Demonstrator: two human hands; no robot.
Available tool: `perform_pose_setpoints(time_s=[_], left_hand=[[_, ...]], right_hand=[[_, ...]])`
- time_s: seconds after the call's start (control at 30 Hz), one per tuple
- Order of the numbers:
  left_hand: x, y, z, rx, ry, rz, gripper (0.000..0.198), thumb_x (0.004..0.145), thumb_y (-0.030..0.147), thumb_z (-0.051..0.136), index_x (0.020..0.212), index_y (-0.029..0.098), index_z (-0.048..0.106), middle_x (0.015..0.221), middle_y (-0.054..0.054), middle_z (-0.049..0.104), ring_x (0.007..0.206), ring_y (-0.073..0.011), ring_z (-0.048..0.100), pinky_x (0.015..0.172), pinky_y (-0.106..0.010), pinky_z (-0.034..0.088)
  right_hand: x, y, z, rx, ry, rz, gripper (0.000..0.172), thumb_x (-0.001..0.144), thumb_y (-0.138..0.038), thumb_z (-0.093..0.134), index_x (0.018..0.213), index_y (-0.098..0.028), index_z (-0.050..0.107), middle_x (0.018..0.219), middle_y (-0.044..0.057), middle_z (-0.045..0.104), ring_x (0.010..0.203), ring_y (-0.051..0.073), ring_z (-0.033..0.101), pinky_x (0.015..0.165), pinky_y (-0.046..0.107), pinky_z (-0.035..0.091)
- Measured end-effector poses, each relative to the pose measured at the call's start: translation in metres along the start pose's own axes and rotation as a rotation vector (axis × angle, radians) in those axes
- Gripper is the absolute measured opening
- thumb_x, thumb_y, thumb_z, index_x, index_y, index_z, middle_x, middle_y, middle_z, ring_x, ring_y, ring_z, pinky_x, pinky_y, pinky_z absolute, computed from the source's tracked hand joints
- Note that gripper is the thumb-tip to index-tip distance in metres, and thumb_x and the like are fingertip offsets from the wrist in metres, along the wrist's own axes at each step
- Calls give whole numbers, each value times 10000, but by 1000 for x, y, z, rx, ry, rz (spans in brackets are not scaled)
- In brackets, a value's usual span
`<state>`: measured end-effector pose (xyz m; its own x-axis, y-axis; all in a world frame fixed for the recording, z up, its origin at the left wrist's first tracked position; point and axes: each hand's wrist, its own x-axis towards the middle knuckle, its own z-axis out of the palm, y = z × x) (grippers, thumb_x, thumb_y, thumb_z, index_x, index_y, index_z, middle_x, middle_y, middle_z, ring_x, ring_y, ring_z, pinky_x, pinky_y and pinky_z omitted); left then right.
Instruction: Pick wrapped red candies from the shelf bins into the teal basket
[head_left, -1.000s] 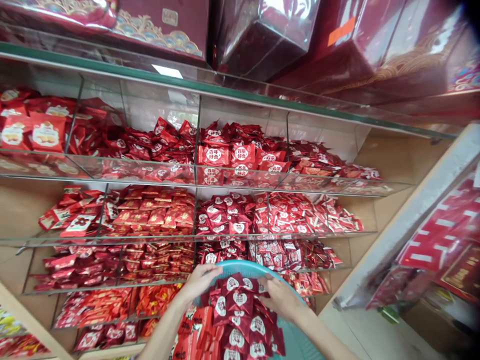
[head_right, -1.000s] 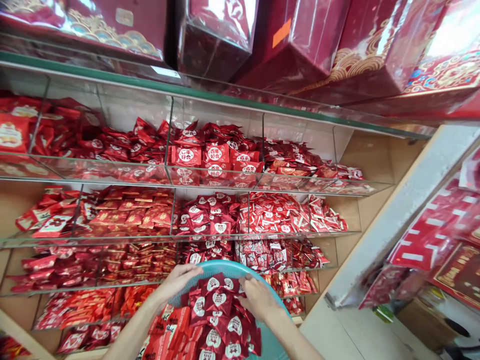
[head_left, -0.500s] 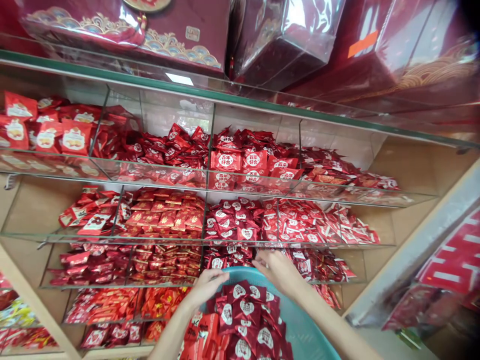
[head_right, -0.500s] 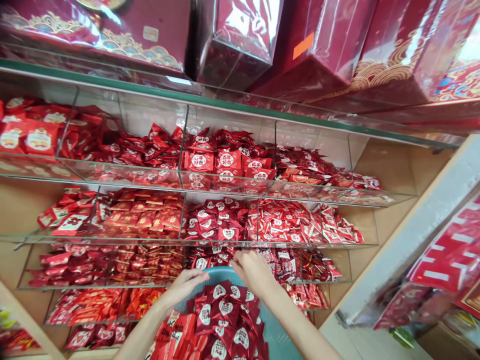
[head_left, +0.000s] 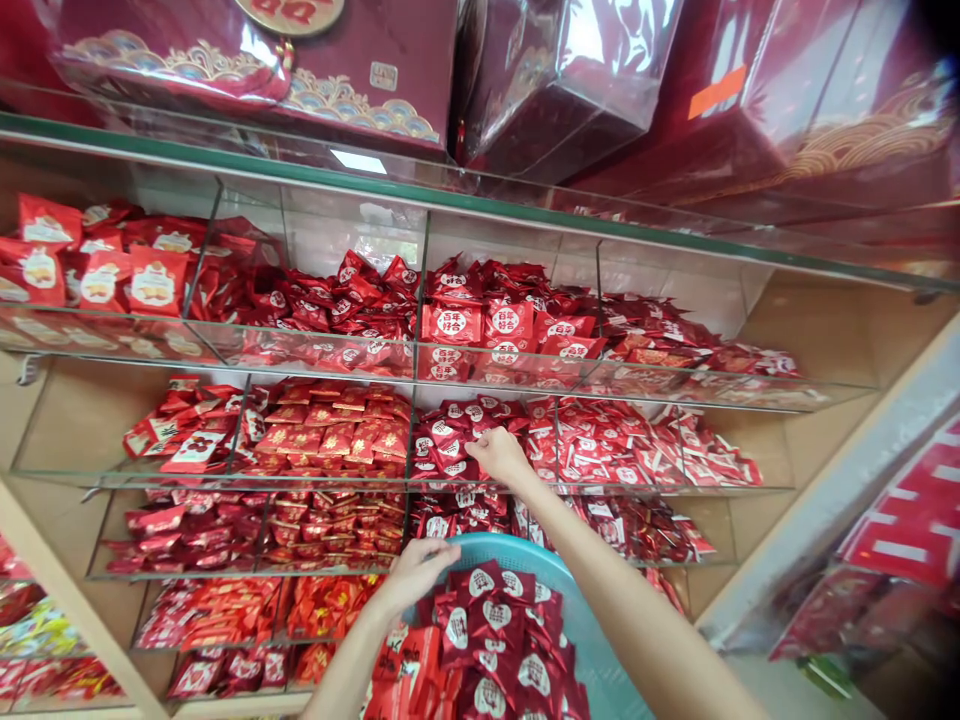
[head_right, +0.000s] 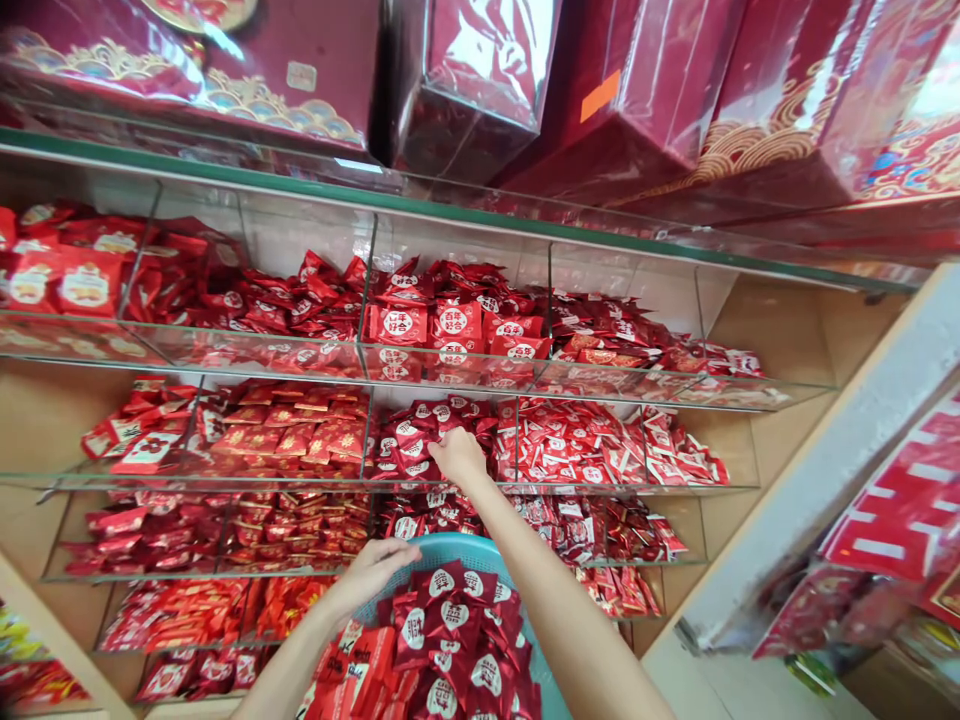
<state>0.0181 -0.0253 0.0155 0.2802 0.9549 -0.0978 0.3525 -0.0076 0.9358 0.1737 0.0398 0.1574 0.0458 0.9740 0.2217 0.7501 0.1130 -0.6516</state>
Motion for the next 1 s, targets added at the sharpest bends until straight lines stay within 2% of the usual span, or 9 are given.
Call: perform_pose_setpoints(time_s=[0.13,0.3,0.4,0.5,0.6,0.7,0.8,0.87,1.0], left_hand=[[-1,1,0,-11,-2,56,444,724,552,493,808,154,670,826,-35,656,832,-196,555,749,-280,387],[-2,2,0,-11,-5,38,454,719,557,497,832,155,675,862,-47,659,852,-201,556,789,-291,387],[-2,3,0,-24,-17,48,455,720,556,494,841,157,677,874,-49,661,855,-205,558,780,-292,392],[-3,4,0,-23,-16,49,463,713,555,495,844,151,680,854,-47,662,840,-209,562,766,-299,397],[-3,4,-1,-20,-5,37,460,710,552,500,844,152,682,856,-45,667,851,-208,566,783,-300,394],[-2,2,-1,-22,-18,40,435,720,545,498,846,170,677,888,-32,671,876,-202,568,786,-285,389],[-2,3,0,18,-20,59,424,727,549,485,832,183,671,892,-27,668,880,-197,567,793,-280,384],[-5,5,3,121,19,80,403,717,549,494,785,188,660,899,-25,659,896,-199,558,822,-289,367],[-14,14,11,467,131,105,354,628,544,584,734,206,585,942,-7,608,938,-230,505,840,-356,328]], right_hand=[[5,5,4,134,-15,44,228,639,-245,629,447,-176,527,491,-1,559,582,141,558,547,229,361],[-1,2,0,409,-107,135,133,728,-228,531,610,-170,513,555,-4,608,421,91,526,410,200,372],[-8,0,-7,560,-140,162,97,763,-209,484,672,-177,472,590,6,630,446,94,564,393,186,403],[-20,2,-18,668,-110,173,107,766,-215,492,676,-179,449,583,2,627,455,85,572,393,166,413],[-41,10,-35,833,-22,155,158,712,-250,581,654,-175,455,525,-18,599,448,90,575,398,162,420],[-70,24,-51,954,54,135,239,635,-309,671,658,-173,476,500,-29,585,498,120,611,480,199,478],[-99,48,-55,971,37,197,288,604,-349,704,663,-172,485,524,-9,613,519,130,622,526,220,493],[-115,67,-47,966,-2,265,294,603,-364,705,658,-172,489,532,2,625,521,130,622,525,216,490],[-135,100,-22,957,-46,431,299,574,-365,716,628,-175,492,557,9,635,537,141,635,521,217,498]])
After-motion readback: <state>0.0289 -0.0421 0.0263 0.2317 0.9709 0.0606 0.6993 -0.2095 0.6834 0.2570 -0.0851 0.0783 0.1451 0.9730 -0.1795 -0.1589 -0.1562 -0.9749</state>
